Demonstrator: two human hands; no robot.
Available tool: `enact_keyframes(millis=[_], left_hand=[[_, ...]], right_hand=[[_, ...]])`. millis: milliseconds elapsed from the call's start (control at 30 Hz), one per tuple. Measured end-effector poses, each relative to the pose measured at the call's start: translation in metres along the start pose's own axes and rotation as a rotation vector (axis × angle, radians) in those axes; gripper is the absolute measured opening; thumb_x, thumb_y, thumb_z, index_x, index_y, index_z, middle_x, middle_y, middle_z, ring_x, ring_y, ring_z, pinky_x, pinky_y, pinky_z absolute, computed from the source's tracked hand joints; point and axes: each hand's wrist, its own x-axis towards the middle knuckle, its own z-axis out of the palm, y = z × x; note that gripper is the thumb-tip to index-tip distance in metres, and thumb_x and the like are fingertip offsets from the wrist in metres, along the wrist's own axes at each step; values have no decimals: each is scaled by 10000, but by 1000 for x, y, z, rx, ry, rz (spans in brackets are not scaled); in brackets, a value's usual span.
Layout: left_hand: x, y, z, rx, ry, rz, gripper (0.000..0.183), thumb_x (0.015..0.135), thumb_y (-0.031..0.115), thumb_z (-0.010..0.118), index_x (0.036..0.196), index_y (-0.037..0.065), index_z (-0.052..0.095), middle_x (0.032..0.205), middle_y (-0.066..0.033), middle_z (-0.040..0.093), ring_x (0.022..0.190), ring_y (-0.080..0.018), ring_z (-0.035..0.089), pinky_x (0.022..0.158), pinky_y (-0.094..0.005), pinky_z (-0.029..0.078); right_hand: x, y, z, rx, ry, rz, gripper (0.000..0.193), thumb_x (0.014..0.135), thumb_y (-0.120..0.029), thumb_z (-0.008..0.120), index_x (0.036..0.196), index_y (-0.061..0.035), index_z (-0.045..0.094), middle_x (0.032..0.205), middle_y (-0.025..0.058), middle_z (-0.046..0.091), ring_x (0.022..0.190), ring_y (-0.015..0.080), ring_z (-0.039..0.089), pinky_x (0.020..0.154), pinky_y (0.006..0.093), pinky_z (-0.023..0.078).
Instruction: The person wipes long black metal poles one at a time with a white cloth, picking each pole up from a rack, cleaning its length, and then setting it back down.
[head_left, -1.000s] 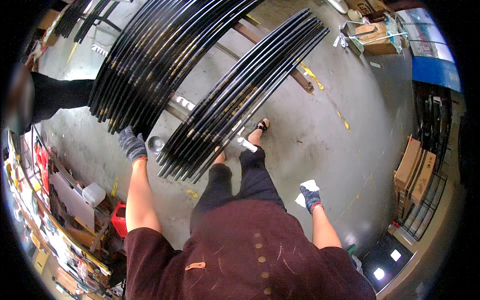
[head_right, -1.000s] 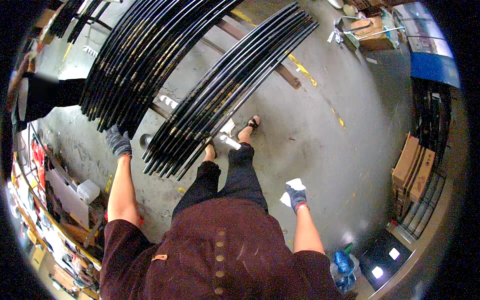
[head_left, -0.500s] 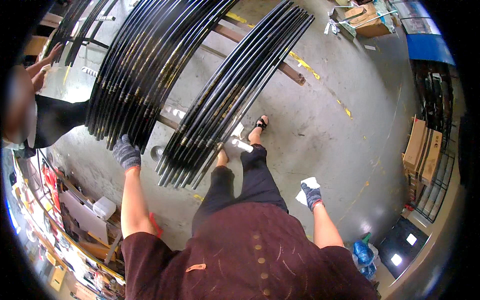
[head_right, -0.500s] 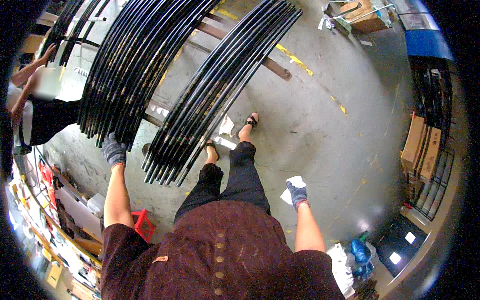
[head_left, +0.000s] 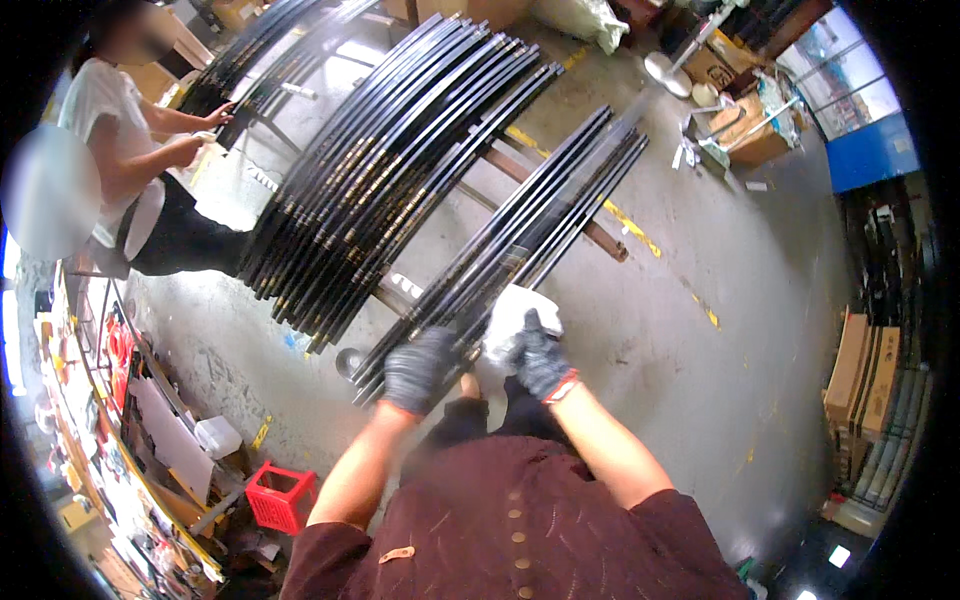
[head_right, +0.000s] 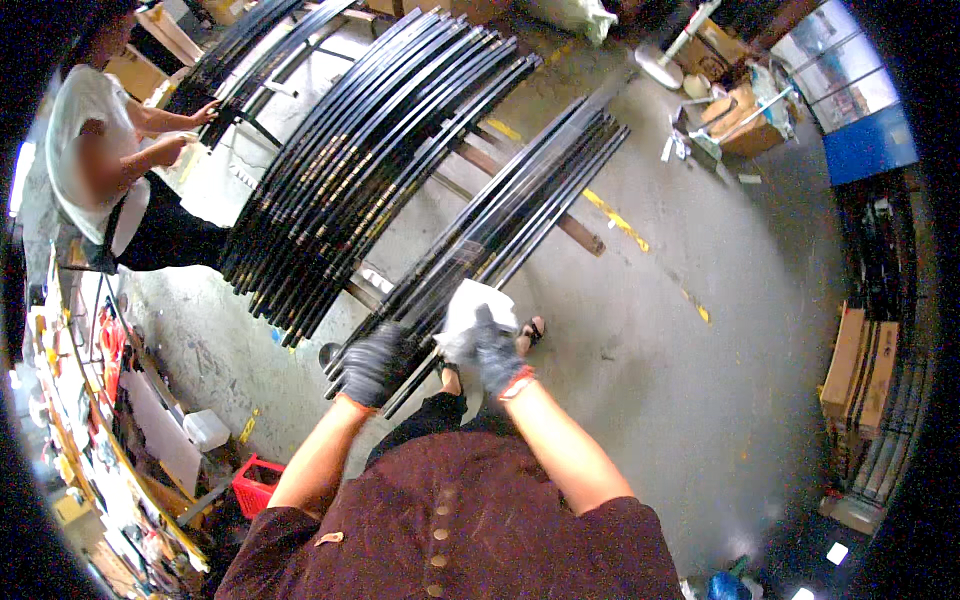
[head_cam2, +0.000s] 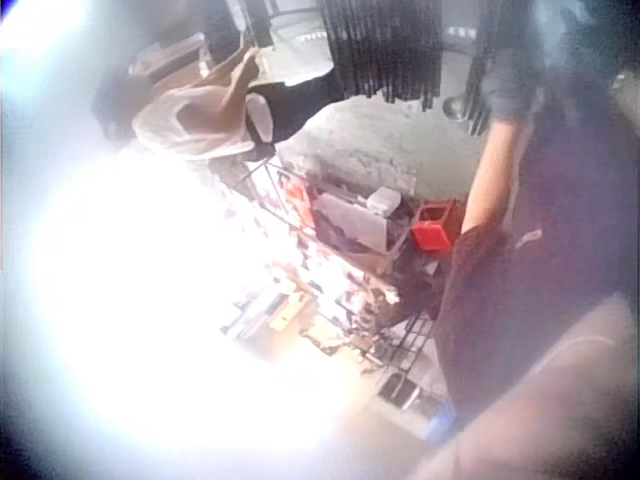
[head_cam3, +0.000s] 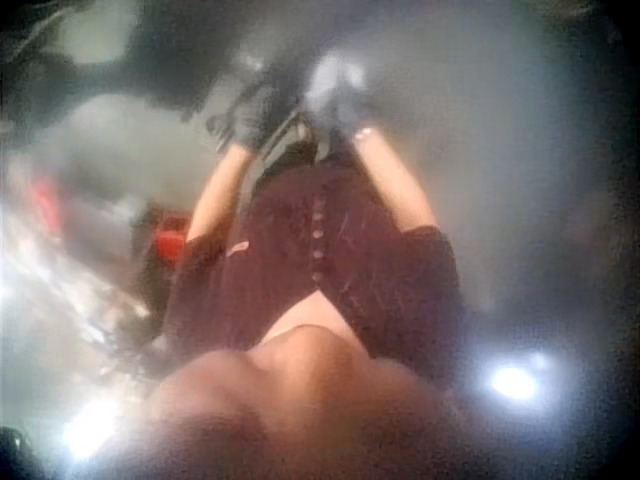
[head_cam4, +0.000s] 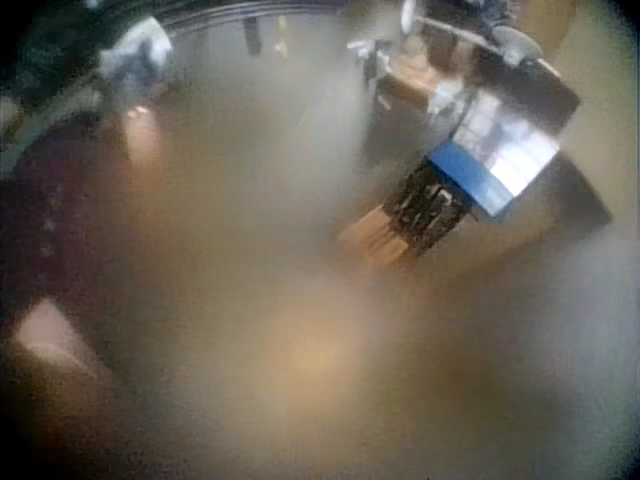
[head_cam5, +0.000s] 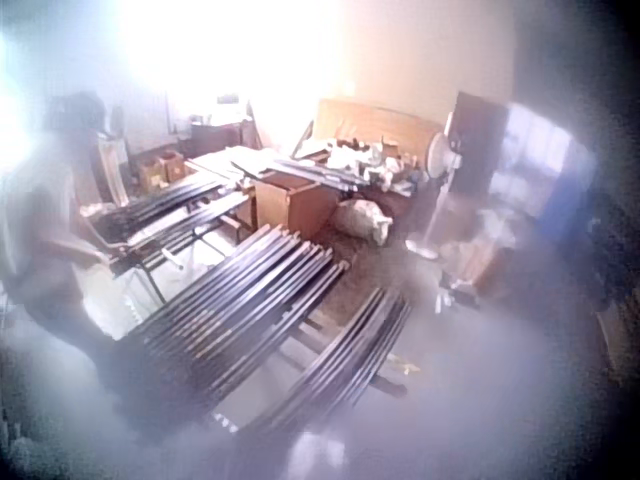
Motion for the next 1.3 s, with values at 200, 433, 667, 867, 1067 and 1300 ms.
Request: enact_keyframes(millis=[200, 433, 667, 867, 1067, 1300], left_hand=[[-6, 23, 10, 23, -257, -47, 125, 817, 176, 524, 920, 107, 517, 643, -100, 610, 557, -271, 616, 454, -385, 452], [-169, -164, 24, 172, -83, -293, 108, 788, 177, 562, 856, 102, 597, 714, -149, 592, 649, -335, 579, 556, -422, 440], [-265, -305, 12, 362, 67, -469, 218, 784, 144, 527, 953, 39, 614, 840, -187, 612, 799, -374, 580, 680, -437, 462], [-231, -301, -10, 262, -668, -430, 188, 759, 207, 556, 845, 50, 615, 870, -201, 611, 845, -385, 575, 731, -435, 472], [-247, -321, 10, 273, -622, -463, 184, 735, 223, 593, 823, 62, 611, 870, -184, 613, 837, -381, 576, 737, -440, 472], [-156, -198, 24, 69, -735, -323, 301, 794, 304, 509, 977, 90, 617, 993, -180, 612, 934, -373, 575, 797, -454, 466]], right_hand=[[10, -26, 82, -460, 211, -357, 251, 922, -341, 437, 950, -97, 489, 690, 86, 549, 560, 211, 555, 437, 357, 475], [24, -245, -29, -226, -87, -459, 401, 688, -631, 448, 796, -247, 495, 806, 107, 569, 758, 355, 521, 567, 565, 374], [-83, -376, -45, -227, 243, -889, 374, 818, -624, 335, 729, -267, 402, 592, -29, 342, 490, 167, 331, 414, 331, 220], [-78, -399, -75, 59, 297, -1018, 305, 829, -445, 522, 683, -210, 394, 457, -45, 302, 325, 136, 298, 327, 303, 253], [-94, -413, -62, 62, 325, -1043, 322, 829, -355, 563, 640, -194, 358, 421, -42, 284, 304, 133, 284, 311, 285, 231], [-36, -393, -73, -2, 216, -949, 262, 769, -458, 622, 815, -255, 464, 585, -57, 313, 451, 115, 332, 366, 310, 296]])
